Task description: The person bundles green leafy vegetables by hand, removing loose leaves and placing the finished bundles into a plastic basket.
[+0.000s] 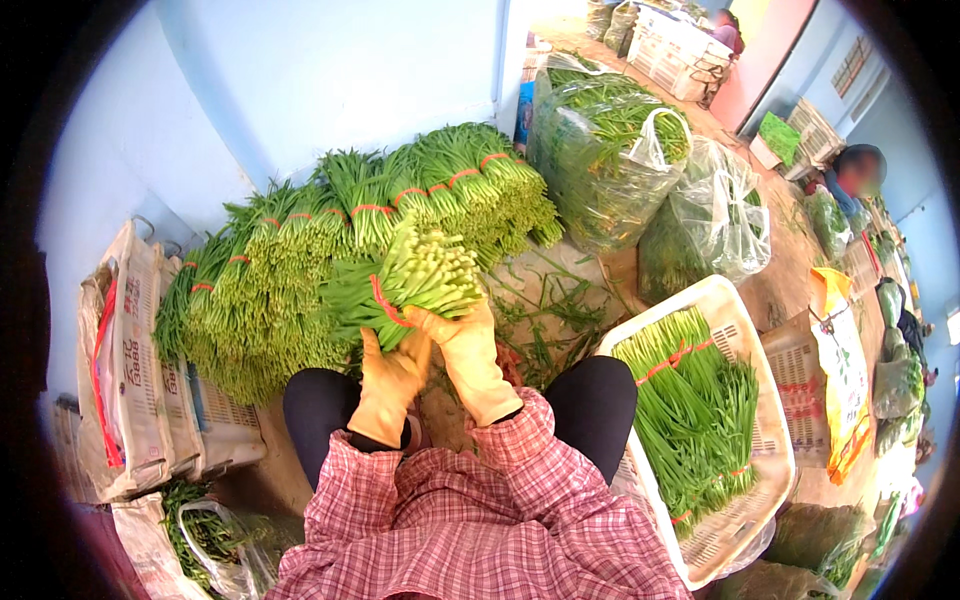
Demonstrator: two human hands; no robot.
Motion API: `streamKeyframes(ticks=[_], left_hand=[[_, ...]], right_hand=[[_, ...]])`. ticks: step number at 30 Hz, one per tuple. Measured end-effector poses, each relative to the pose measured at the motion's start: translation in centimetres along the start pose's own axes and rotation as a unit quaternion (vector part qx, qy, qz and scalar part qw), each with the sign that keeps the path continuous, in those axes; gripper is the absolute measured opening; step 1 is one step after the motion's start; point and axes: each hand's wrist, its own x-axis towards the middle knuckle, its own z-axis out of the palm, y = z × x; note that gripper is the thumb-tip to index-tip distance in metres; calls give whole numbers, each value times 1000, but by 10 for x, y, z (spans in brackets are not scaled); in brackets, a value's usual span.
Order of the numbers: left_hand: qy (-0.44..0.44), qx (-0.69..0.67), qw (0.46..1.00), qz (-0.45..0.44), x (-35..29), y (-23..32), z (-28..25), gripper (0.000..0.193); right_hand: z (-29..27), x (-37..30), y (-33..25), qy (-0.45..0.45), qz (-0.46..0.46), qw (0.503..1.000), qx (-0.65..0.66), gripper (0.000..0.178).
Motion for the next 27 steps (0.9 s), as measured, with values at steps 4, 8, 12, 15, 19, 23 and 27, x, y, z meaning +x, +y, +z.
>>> streamKeyframes(ticks=[4, 8, 12, 15, 19, 23, 27], left_hand=[[-124, 490, 849, -153, -47, 14, 10, 60], [-124, 635, 663, 377, -38, 11, 53, 61], [-272, 701, 556, 355, -13, -11, 87, 70], [-273, 680, 587, 344, -1, -16, 82, 33], [-155, 597, 734, 284, 15, -19, 81, 13], [-148, 379, 891, 200, 33, 8, 74, 31], [-145, 640, 700, 282, 6, -11, 69, 36]], right_hand=[[-16, 7, -19, 11, -1, 998, -64, 68], [-40, 1, -32, 29, 23, 986, -163, 76], [-48, -9, -36, -6, 54, 973, -224, 72], [-54, -12, -35, -18, 89, 963, -254, 66], [-51, -13, -38, -1, 119, 969, -218, 57], [-60, -13, -28, 2, 73, 951, -302, 55], [-64, -7, -17, -23, 85, 929, -360, 56]])
